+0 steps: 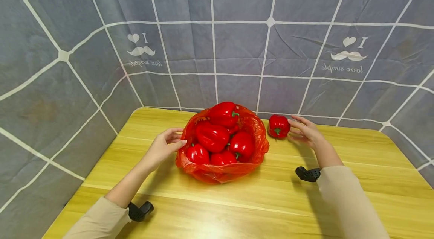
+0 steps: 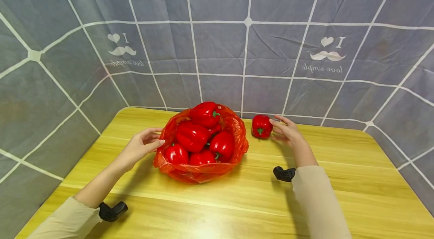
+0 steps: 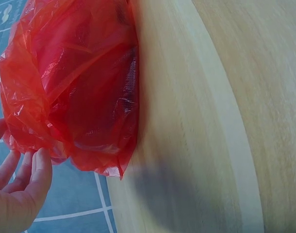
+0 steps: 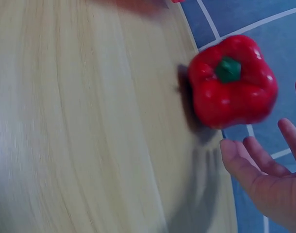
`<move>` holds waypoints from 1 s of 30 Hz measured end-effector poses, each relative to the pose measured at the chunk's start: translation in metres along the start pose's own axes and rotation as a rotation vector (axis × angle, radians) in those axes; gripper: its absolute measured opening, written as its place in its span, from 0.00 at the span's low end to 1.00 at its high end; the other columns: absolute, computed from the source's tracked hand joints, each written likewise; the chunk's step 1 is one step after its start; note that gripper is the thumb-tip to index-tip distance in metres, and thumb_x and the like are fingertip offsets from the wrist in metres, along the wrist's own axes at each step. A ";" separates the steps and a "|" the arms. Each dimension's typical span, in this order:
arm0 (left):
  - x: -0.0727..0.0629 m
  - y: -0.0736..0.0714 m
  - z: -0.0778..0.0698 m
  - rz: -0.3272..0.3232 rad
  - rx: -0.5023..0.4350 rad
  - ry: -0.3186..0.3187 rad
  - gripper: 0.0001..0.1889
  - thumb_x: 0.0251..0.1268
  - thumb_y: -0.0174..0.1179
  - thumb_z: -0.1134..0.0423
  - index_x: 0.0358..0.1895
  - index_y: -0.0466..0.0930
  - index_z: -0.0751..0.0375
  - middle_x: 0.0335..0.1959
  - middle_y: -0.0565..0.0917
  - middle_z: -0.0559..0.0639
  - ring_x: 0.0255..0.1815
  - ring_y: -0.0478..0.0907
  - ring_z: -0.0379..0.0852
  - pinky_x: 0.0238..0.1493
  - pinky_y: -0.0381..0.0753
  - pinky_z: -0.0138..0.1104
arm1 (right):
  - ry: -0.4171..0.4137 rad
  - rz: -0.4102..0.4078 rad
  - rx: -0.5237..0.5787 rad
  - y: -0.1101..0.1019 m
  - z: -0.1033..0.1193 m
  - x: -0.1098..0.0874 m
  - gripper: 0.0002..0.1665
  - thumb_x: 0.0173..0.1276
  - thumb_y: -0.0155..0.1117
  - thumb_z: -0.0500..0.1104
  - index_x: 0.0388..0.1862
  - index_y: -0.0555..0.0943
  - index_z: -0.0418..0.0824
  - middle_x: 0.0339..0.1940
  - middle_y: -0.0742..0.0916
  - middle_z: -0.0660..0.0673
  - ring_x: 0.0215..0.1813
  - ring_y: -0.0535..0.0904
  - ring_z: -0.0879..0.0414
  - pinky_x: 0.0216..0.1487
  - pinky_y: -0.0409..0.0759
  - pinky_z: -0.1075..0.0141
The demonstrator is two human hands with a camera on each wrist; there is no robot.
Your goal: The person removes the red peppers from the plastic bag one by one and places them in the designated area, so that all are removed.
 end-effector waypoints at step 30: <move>0.001 -0.001 0.002 0.012 -0.083 -0.015 0.24 0.62 0.59 0.69 0.59 0.66 0.74 0.50 0.76 0.70 0.47 0.77 0.54 0.43 0.80 0.31 | -0.104 0.139 -0.256 0.039 0.057 -0.065 0.31 0.70 0.56 0.47 0.69 0.60 0.47 0.73 0.52 0.31 0.62 0.67 0.44 0.58 0.72 0.53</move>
Point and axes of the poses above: each hand's wrist, its own x-axis towards the middle knuckle, its own y-axis out of the palm, z = x × y, the point moved 2 cm from there along x, towards the middle knuckle
